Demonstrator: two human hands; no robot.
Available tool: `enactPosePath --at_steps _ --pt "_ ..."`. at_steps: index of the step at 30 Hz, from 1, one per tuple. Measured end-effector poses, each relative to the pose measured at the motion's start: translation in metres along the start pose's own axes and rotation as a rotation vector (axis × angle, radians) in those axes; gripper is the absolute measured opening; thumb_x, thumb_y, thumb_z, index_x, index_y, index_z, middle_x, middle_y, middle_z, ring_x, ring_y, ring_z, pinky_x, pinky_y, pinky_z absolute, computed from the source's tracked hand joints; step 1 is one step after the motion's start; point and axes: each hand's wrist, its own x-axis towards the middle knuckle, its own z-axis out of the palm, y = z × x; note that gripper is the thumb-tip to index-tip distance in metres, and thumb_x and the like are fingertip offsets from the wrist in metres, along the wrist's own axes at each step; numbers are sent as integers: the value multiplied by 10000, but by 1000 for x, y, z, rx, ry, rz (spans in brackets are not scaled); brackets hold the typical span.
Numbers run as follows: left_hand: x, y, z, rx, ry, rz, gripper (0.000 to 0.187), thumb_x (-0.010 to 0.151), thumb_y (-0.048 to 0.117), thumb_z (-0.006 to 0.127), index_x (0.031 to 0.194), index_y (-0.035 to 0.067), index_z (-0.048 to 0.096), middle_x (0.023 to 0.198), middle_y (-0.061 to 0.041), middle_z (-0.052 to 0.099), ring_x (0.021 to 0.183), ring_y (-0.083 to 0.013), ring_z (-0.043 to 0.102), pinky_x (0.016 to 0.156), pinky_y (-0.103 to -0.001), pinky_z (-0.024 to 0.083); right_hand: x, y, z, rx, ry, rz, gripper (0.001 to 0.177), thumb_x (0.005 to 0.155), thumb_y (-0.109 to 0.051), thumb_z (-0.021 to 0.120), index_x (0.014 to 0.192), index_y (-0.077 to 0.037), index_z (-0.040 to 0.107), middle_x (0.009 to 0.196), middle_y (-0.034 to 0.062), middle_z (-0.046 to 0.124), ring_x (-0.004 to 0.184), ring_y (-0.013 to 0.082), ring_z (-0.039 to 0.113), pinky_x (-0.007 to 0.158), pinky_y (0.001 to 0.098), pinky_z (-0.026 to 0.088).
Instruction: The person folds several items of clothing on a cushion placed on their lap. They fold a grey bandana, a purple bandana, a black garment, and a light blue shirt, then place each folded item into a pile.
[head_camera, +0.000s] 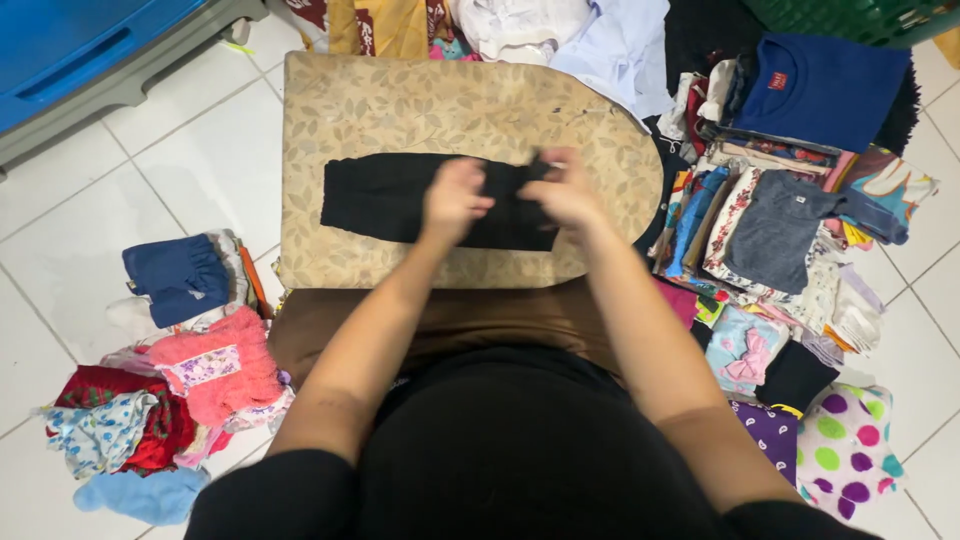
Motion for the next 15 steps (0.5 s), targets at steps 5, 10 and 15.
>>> enactPosePath --at_steps 5,10,15 --pt "2 17 -51 252 118 -223 570 947 488 660 1314 56 603 1090 -138 704 847 -190 672 677 -347 538 6 -13 37 104 -168 -138 542 939 -209 745 1396 -125 466 1087 91 648 748 191 639 571 348 538" --pt "-10 4 -43 409 51 255 612 842 117 798 1350 10 474 996 -116 756 844 -140 728 728 -306 587 -5 13 17 -542 394 -870 210 1083 -159 649 1282 -108 606 1186 98 703 970 256 706 874 419 594" --pt "-36 23 -15 579 181 -53 565 927 142 683 1437 86 447 962 -162 705 741 -267 690 667 -385 564 -31 39 46 -1061 96 -1098 682 931 -343 637 1479 14 446 1571 224 427 1435 413 402 1134 657 266"
